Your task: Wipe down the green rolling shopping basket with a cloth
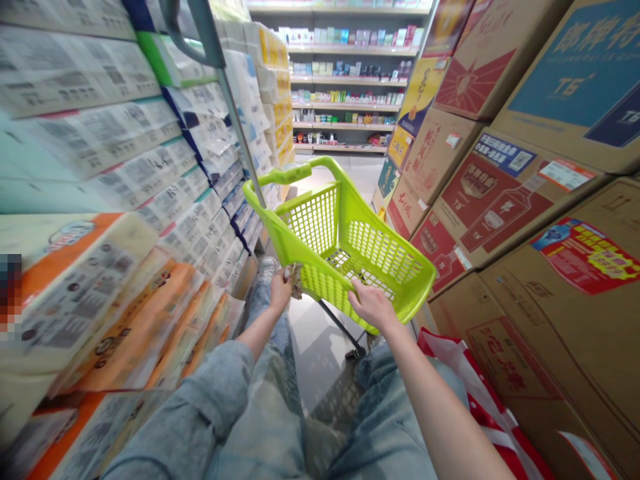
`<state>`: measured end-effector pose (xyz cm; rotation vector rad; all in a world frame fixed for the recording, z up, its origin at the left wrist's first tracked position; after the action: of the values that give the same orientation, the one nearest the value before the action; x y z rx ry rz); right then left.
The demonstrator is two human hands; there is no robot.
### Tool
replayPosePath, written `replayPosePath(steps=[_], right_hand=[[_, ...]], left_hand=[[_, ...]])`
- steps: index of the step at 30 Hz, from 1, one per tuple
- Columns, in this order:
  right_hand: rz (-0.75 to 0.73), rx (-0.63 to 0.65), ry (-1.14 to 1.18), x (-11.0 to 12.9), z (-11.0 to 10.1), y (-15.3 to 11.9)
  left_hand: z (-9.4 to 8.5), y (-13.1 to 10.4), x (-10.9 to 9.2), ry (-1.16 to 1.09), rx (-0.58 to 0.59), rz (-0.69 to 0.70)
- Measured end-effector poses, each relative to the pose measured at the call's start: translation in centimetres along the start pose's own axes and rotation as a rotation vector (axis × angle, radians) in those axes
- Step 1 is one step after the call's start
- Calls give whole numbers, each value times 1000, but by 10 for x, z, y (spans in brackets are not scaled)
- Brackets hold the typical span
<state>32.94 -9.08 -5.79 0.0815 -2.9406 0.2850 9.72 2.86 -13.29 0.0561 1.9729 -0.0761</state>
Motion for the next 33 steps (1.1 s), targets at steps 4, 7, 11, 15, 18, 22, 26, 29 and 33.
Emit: replayPosePath(steps=[4,7,11,15,18,22,26,29,33], right_hand=[[11,3,-2,4,1,-1],[-2,1,-8,9,0,-4],[-7,7,-2,15,-3,-7],[-8,11,11,15,-3,-7],[-23,8,21,14,-2,-7],[-48,11,17,12,-2,-6],[-31,22,6,9,-2,-4],[-18,19,3,8,-2,-3],[-12,12,-1,9,-2,-3]], left_hand=[[9,11,-5,81,-7,70],[14,17,3,70,-86,14],[18,26,14,37,-108,-31],[13,34,23,-55,-93,-102],[7,38,20,-10,-69,-153],[8,40,4,70,-62,-172],[14,37,-1,100,-111,-157],[13,35,8,78,-131,-147],[11,31,23,45,-172,-193]])
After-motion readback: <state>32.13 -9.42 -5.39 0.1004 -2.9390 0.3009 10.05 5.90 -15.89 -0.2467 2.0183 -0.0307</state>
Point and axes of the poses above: each hand's wrist, its own y-axis towards the middle knuckle, its own z-axis out of the palm, x = y × z, the point moved 4 cm from there along y, towards the middle knuckle, and after that the axes turned 13 degrees about x, right-handed, at the moved point
